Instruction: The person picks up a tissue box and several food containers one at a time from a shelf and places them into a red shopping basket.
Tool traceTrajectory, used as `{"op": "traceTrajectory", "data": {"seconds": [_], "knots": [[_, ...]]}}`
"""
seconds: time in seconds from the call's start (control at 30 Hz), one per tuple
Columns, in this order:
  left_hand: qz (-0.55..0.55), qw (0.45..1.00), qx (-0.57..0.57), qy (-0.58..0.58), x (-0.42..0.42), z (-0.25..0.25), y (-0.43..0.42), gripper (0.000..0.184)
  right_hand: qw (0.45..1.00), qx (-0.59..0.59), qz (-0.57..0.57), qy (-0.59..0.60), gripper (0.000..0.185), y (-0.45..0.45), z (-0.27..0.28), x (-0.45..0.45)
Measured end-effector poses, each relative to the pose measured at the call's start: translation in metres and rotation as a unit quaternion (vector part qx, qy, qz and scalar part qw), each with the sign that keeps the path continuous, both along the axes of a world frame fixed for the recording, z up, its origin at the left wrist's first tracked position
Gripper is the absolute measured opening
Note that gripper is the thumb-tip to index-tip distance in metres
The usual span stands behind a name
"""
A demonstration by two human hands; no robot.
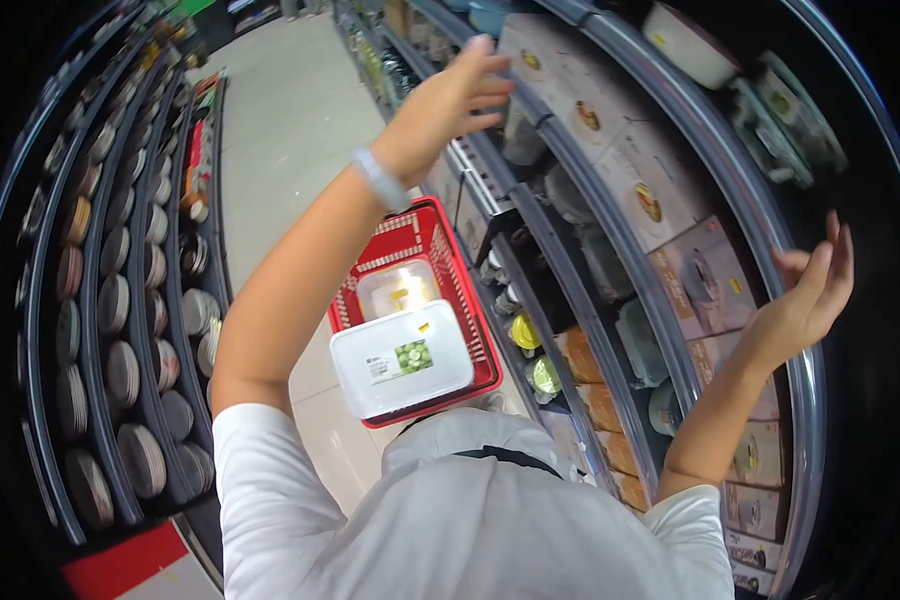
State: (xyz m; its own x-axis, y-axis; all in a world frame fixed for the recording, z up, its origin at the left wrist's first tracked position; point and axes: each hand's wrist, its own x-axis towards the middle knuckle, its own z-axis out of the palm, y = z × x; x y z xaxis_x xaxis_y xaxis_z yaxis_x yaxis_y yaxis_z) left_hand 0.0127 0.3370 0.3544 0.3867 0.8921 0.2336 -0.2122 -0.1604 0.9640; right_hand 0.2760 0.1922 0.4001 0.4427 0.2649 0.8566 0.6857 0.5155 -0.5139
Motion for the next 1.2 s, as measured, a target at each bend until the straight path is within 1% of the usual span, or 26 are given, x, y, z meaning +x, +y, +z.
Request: {"op": "traceTrajectory", "data": {"seconds": [0.1, 0.13, 0.17, 0.2, 0.23, 0.27, 0.33, 0.4, 0.43, 0.47, 0.57, 0.6, 0.63, 0.67, 0.73, 0.77, 0.87, 0.9, 0.97, 1.0, 1.07, 1.1, 1.13, 1.17, 1.2], "knots": [[0.101, 0.994, -0.048, -0.001, -0.084, -0.048, -0.019, 0.063, 0.993, -0.046, 0.095, 0.057, 0.034, 0.004, -0.05, -0.012], [0.138, 0.988, -0.069, 0.002, -0.109, -0.067, -0.03, 0.061, 0.985, -0.116, 0.108, 0.075, 0.033, 0.008, -0.069, -0.021], [0.187, 0.978, -0.087, 0.029, -0.132, -0.09, -0.042, 0.06, 0.971, -0.186, 0.119, 0.092, 0.033, 0.011, -0.09, -0.03], [0.235, 0.965, -0.102, 0.055, -0.153, -0.115, -0.055, 0.058, 0.944, -0.272, 0.169, 0.085, 0.034, 0.017, -0.115, -0.037], [0.254, 0.954, -0.146, 0.06, -0.171, -0.143, -0.068, 0.057, 0.899, -0.35, 0.225, 0.134, 0.034, 0.023, -0.139, -0.05], [0.271, 0.942, -0.188, 0.064, -0.186, -0.171, -0.08, 0.056, 0.862, -0.402, 0.265, 0.162, 0.034, 0.029, -0.159, -0.064], [0.264, 0.922, -0.268, 0.091, -0.21, -0.225, -0.098, 0.053, 0.802, -0.482, 0.307, 0.174, 0.032, 0.049, -0.218, -0.081], [0.258, 0.903, -0.324, 0.116, -0.218, -0.265, -0.108, 0.051, 0.748, -0.552, 0.332, 0.158, 0.03, 0.072, -0.268, -0.098], [0.247, 0.899, -0.343, 0.116, -0.218, -0.28, -0.108, 0.05, 0.749, -0.545, 0.35, 0.141, 0.031, 0.086, -0.304, -0.106], [0.235, 0.894, -0.362, 0.117, -0.215, -0.294, -0.104, 0.05, 0.755, -0.568, 0.323, 0.051, 0.037, 0.101, -0.338, -0.113], [0.194, 0.869, -0.443, 0.105, -0.205, -0.344, -0.079, 0.053, 0.716, -0.625, 0.306, -0.052, 0.043, 0.136, -0.391, -0.149], [0.189, 0.846, -0.49, 0.089, -0.202, -0.362, -0.068, 0.053, 0.7, -0.642, 0.301, -0.083, 0.044, 0.147, -0.414, -0.157], [0.184, 0.82, -0.537, 0.073, -0.2, -0.378, -0.055, 0.054, 0.682, -0.659, 0.295, -0.115, 0.046, 0.157, -0.429, -0.167], [0.18, 0.791, -0.582, 0.056, -0.197, -0.394, -0.044, 0.055, 0.646, -0.694, 0.284, -0.143, 0.048, 0.165, -0.444, -0.174], [0.212, 0.738, -0.636, 0.076, -0.182, -0.414, -0.022, 0.055, 0.568, -0.755, 0.261, -0.197, 0.052, 0.179, -0.47, -0.186], [0.227, 0.71, -0.661, 0.085, -0.178, -0.422, -0.014, 0.055, 0.548, -0.765, 0.275, -0.195, 0.06, 0.184, -0.491, -0.189], [0.167, 0.745, -0.644, -0.042, -0.177, -0.486, -0.011, 0.054, 0.573, -0.762, 0.244, -0.176, 0.065, 0.183, -0.548, -0.196], [0.187, 0.733, -0.654, 0.028, -0.171, -0.484, -0.008, 0.051, 0.544, -0.795, 0.231, -0.139, 0.068, 0.186, -0.552, -0.198], [0.176, 0.714, -0.676, 0.039, -0.167, -0.501, -0.005, 0.05, 0.481, -0.85, 0.204, -0.065, 0.073, 0.194, -0.558, -0.199], [0.171, 0.704, -0.688, 0.044, -0.167, -0.513, -0.006, 0.05, 0.472, -0.854, 0.216, -0.027, 0.072, 0.195, -0.561, -0.199], [0.163, 0.692, -0.703, 0.014, -0.168, -0.546, -0.008, 0.048, 0.454, -0.857, 0.239, 0.048, 0.07, 0.196, -0.566, -0.195], [0.16, 0.689, -0.707, 0.0, -0.169, -0.561, -0.011, 0.048, 0.469, -0.845, 0.246, 0.071, 0.068, 0.195, -0.573, -0.195], [0.157, 0.686, -0.711, -0.014, -0.169, -0.565, -0.011, 0.048, 0.483, -0.833, 0.253, 0.094, 0.066, 0.192, -0.585, -0.194], [0.169, 0.689, -0.705, -0.003, -0.168, -0.569, -0.011, 0.048, 0.497, -0.819, 0.26, 0.117, 0.063, 0.19, -0.596, -0.193], [0.179, 0.692, -0.7, 0.009, -0.164, -0.566, -0.011, 0.047, 0.498, -0.811, 0.278, 0.128, 0.061, 0.187, -0.614, -0.19]]}}
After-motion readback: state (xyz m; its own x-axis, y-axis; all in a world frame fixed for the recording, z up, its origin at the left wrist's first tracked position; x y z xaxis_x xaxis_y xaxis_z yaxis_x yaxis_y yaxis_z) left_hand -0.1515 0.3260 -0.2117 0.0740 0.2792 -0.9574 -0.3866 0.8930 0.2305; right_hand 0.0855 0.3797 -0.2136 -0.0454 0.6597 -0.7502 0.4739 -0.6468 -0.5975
